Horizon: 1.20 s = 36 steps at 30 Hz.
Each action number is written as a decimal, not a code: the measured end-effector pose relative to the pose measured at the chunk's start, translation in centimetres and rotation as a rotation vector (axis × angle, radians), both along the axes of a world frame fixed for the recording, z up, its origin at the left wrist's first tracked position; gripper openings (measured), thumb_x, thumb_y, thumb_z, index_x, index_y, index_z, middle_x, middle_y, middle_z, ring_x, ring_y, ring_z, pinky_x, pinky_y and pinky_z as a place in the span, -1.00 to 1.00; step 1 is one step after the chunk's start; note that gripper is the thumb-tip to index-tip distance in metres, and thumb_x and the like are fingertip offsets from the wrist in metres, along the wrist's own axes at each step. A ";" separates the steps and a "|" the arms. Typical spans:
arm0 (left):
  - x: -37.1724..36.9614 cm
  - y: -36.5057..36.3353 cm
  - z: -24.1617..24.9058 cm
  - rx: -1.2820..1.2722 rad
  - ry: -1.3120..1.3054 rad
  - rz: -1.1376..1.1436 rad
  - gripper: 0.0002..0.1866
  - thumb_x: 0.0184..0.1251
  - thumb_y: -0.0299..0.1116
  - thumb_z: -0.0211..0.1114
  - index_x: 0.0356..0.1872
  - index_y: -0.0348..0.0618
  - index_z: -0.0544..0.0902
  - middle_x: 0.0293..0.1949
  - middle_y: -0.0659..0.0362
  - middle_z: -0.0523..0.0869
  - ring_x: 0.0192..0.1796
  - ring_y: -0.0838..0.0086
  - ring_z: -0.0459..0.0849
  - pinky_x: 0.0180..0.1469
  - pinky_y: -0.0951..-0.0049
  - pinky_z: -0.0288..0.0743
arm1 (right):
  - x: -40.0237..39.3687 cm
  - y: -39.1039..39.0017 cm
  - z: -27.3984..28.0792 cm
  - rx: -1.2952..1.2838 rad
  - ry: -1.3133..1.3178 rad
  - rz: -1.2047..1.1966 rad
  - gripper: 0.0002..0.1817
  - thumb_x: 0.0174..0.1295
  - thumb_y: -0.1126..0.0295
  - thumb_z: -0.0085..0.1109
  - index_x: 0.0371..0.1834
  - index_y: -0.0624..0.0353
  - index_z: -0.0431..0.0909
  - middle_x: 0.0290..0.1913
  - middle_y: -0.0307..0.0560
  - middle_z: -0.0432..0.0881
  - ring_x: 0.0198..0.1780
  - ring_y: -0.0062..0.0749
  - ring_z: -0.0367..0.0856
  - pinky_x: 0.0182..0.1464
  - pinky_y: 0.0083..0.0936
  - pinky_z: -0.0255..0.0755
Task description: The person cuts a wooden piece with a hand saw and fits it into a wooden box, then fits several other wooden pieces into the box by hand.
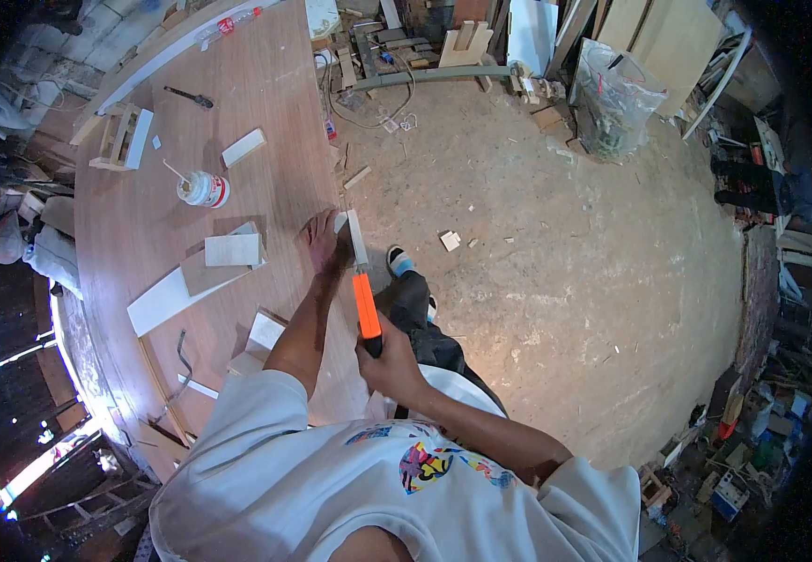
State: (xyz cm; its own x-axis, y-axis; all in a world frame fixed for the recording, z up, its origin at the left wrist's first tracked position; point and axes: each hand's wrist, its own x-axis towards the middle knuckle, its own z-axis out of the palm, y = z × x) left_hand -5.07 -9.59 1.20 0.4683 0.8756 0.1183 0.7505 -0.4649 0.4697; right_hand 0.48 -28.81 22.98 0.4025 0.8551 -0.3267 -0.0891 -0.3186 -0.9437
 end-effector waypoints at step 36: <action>-0.5 0.0 -0.3 0.004 -0.040 -0.040 -0.45 -0.02 -0.23 0.23 0.11 -0.08 0.45 0.13 0.16 0.45 0.25 0.22 0.32 0.35 0.12 0.00 | 0.7 3.4 -9.9 0.106 -0.123 0.045 -0.89 0.11 0.60 0.05 -0.30 0.26 0.39 -0.49 -0.23 0.35 -0.43 -0.58 0.35 -0.36 -0.58 0.30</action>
State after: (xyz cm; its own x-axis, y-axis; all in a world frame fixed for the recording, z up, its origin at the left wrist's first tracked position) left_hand -5.54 -9.57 0.86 0.4980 0.8557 0.1409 0.7119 -0.4961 0.4970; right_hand 1.16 -25.41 13.12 0.3944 0.9004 -0.1839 0.0417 -0.2174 -0.9752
